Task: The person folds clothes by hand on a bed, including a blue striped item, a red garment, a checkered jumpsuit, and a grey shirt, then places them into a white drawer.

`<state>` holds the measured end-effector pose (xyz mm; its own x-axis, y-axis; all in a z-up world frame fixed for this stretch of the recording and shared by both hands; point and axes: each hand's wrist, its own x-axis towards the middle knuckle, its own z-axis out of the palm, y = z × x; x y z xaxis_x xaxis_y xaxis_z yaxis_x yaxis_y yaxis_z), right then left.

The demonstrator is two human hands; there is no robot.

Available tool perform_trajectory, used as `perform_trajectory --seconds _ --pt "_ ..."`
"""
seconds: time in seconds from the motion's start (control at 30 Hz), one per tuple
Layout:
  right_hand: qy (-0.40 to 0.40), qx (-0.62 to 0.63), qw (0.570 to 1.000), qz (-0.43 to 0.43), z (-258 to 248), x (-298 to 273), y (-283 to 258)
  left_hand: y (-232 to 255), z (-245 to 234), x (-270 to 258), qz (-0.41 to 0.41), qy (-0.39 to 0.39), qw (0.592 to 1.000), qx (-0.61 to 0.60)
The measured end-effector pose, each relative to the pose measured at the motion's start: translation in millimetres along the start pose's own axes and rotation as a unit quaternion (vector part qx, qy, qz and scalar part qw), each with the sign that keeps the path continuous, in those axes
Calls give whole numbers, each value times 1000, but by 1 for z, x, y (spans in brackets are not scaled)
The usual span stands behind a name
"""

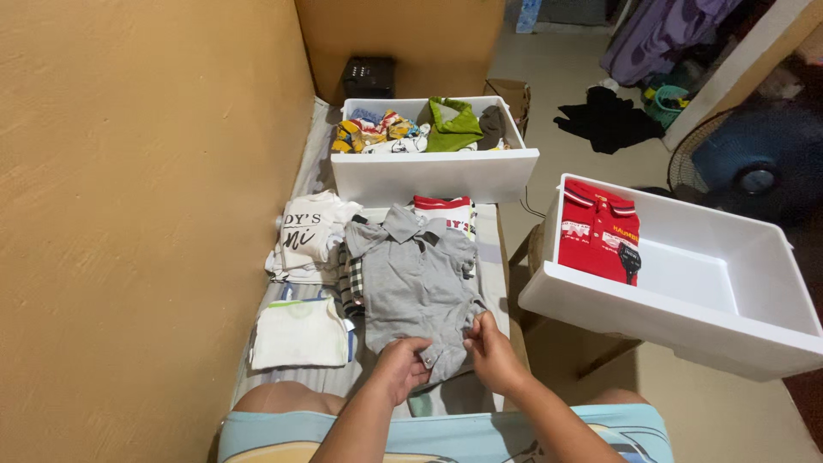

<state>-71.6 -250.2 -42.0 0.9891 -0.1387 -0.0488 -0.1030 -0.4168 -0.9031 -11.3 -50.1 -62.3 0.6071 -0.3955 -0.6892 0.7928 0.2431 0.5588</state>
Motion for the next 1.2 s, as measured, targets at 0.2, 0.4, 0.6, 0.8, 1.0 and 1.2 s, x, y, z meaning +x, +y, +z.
perform_trajectory --seconds 0.2,0.4,0.6,0.8,1.0,1.2 --pt "7 17 999 28 0 1 2 -11 -9 15 14 -17 999 -30" --pt "-21 38 999 -32 -2 -11 -5 -7 -11 17 54 0 998 -40" --pt "-108 -99 989 -6 -4 -12 -13 -4 -7 8 60 3 998 -15" --pt "-51 -51 997 -5 -8 -5 -11 -4 -12 5 75 -7 997 22" --pt "-15 -163 982 -97 -12 -21 -51 -2 -6 -3 68 -10 997 26" --pt "-70 -262 919 -286 -10 -29 -98 -4 -13 3 65 -13 998 25"
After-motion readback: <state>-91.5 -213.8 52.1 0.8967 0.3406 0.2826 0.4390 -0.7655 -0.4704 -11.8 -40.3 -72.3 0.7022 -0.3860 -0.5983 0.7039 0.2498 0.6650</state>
